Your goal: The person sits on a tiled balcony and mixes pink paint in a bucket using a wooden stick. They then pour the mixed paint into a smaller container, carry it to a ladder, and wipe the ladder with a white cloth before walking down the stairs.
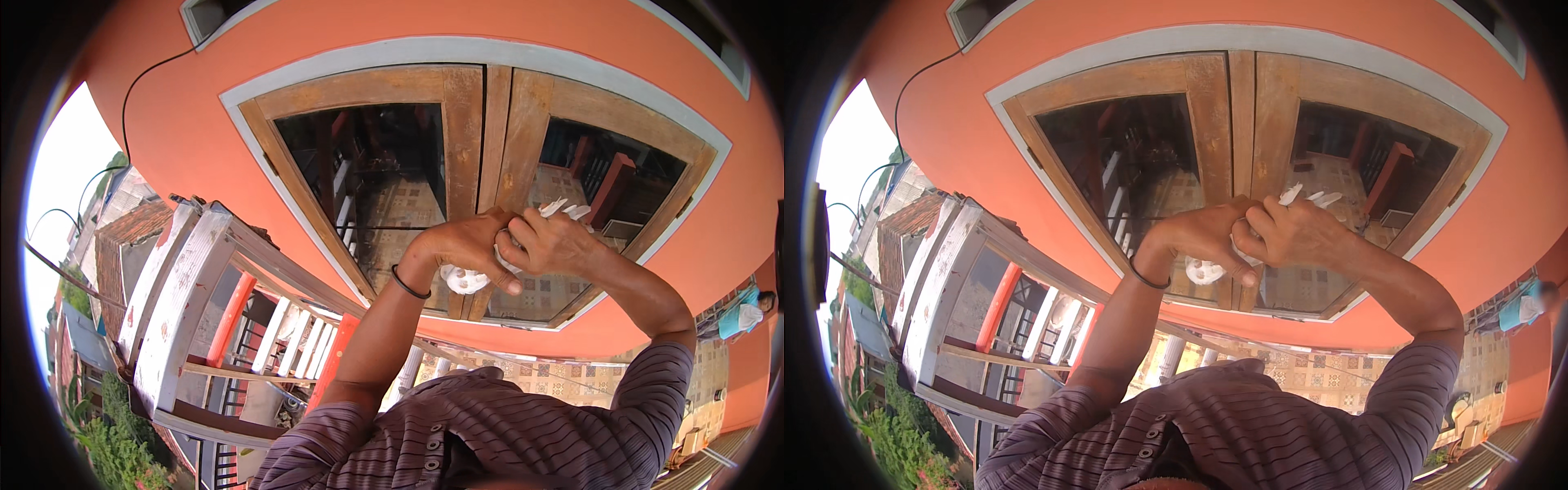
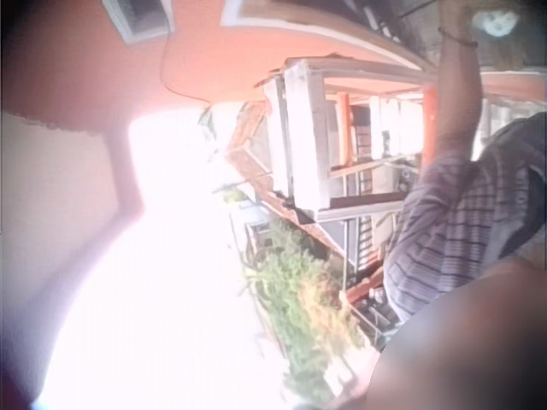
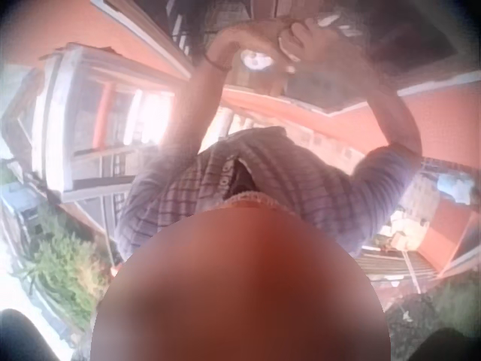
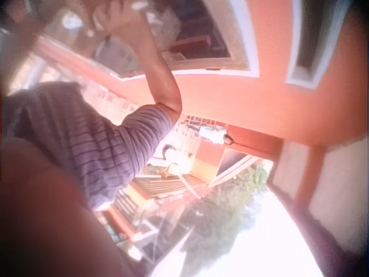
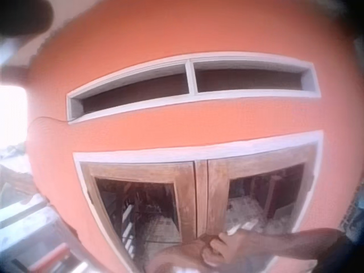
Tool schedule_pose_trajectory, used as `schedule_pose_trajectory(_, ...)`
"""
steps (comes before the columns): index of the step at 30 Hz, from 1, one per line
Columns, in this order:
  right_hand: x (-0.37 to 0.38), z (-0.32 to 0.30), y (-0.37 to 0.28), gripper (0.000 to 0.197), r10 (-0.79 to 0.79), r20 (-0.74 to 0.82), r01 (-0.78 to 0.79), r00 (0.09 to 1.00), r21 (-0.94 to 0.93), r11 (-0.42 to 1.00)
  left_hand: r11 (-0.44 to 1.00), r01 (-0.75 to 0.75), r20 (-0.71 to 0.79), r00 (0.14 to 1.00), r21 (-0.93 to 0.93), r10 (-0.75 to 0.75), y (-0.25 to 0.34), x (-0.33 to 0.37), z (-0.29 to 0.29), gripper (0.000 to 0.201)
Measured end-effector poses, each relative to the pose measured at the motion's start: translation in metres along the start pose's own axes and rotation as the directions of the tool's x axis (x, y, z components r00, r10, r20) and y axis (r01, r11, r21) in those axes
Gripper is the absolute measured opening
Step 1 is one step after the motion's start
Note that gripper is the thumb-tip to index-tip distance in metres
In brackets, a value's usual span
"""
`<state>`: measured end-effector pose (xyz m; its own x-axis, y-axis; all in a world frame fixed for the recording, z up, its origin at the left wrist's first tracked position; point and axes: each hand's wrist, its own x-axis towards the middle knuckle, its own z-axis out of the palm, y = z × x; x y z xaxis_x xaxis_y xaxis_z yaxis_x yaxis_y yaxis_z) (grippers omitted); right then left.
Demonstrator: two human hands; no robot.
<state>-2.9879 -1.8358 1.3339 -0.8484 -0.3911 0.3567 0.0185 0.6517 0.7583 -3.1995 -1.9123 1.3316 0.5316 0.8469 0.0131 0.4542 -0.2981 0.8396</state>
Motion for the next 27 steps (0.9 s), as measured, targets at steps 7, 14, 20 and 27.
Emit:
schedule_pose_trajectory(7, -0.036, 0.034, -0.171, 0.031, 0.017, 0.298, -0.208, 0.954, 0.623, 0.754, 0.669, 0.416, 0.338, 0.907, -0.616, -0.252, -0.135, -0.048, 0.162, 0.052)
schedule_pose_trajectory(14, -0.023, 0.022, -0.195, 0.033, -0.15, 0.513, -0.34, 0.845, 0.733, 0.59, 0.441, 0.358, 0.323, 0.934, -0.823, -0.155, -0.162, -0.079, 0.211, 0.042)
schedule_pose_trajectory(20, 0.003, 0.019, -0.162, 0.043, -0.312, 0.629, -0.396, 0.712, 0.726, 0.562, 0.302, 0.325, 0.291, 0.944, -0.896, -0.155, -0.159, -0.088, 0.219, 0.047)
schedule_pose_trajectory(27, 0.031, 0.033, -0.143, 0.049, -0.539, 0.555, -0.2, 0.634, 0.791, 0.578, 0.587, 0.148, 0.02, 0.976, -0.796, -0.219, -0.156, -0.093, 0.227, 0.06)
